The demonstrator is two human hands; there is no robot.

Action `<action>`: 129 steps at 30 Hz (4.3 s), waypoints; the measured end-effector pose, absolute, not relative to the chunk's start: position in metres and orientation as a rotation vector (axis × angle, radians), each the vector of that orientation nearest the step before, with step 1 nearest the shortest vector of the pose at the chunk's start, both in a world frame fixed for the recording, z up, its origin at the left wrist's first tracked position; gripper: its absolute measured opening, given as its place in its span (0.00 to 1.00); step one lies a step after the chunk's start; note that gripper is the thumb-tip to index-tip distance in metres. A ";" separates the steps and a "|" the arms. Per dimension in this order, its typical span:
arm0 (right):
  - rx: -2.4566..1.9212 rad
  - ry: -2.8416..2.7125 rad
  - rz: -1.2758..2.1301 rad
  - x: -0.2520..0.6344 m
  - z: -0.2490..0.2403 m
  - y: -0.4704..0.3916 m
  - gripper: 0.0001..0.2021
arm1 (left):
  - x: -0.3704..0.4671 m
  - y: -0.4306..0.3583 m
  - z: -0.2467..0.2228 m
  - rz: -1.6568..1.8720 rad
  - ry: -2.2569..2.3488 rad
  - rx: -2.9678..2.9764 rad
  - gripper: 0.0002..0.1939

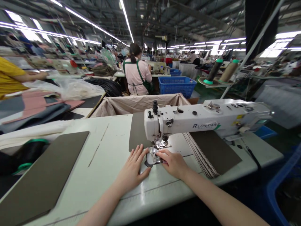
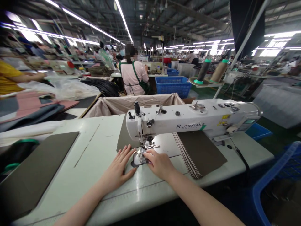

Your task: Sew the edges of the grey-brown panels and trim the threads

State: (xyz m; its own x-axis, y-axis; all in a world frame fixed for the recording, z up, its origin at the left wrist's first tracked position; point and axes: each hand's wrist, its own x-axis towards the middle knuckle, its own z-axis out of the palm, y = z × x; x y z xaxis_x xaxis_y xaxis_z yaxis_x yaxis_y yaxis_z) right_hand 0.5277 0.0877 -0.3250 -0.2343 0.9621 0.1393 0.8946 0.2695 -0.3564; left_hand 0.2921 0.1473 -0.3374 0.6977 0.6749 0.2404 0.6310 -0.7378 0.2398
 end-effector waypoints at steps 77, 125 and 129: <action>-2.054 -1.528 0.545 0.558 -0.354 -0.094 0.06 | 0.369 0.027 -0.344 0.393 0.796 2.725 0.19; -2.089 -1.573 0.560 0.563 -0.349 -0.090 0.10 | 0.398 0.020 -0.318 0.458 0.709 2.351 0.09; -2.105 -1.581 0.565 0.562 -0.347 -0.090 0.10 | 0.398 0.022 -0.319 0.502 0.741 2.281 0.16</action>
State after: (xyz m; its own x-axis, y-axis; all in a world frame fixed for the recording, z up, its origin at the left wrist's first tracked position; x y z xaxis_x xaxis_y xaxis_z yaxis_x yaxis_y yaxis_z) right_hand 0.5619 -0.0899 -0.3472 0.2610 0.9637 -0.0570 0.7818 -0.2456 -0.5731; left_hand 0.3978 0.0218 -0.3192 0.7640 0.6288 0.1447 0.3677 -0.6085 0.7032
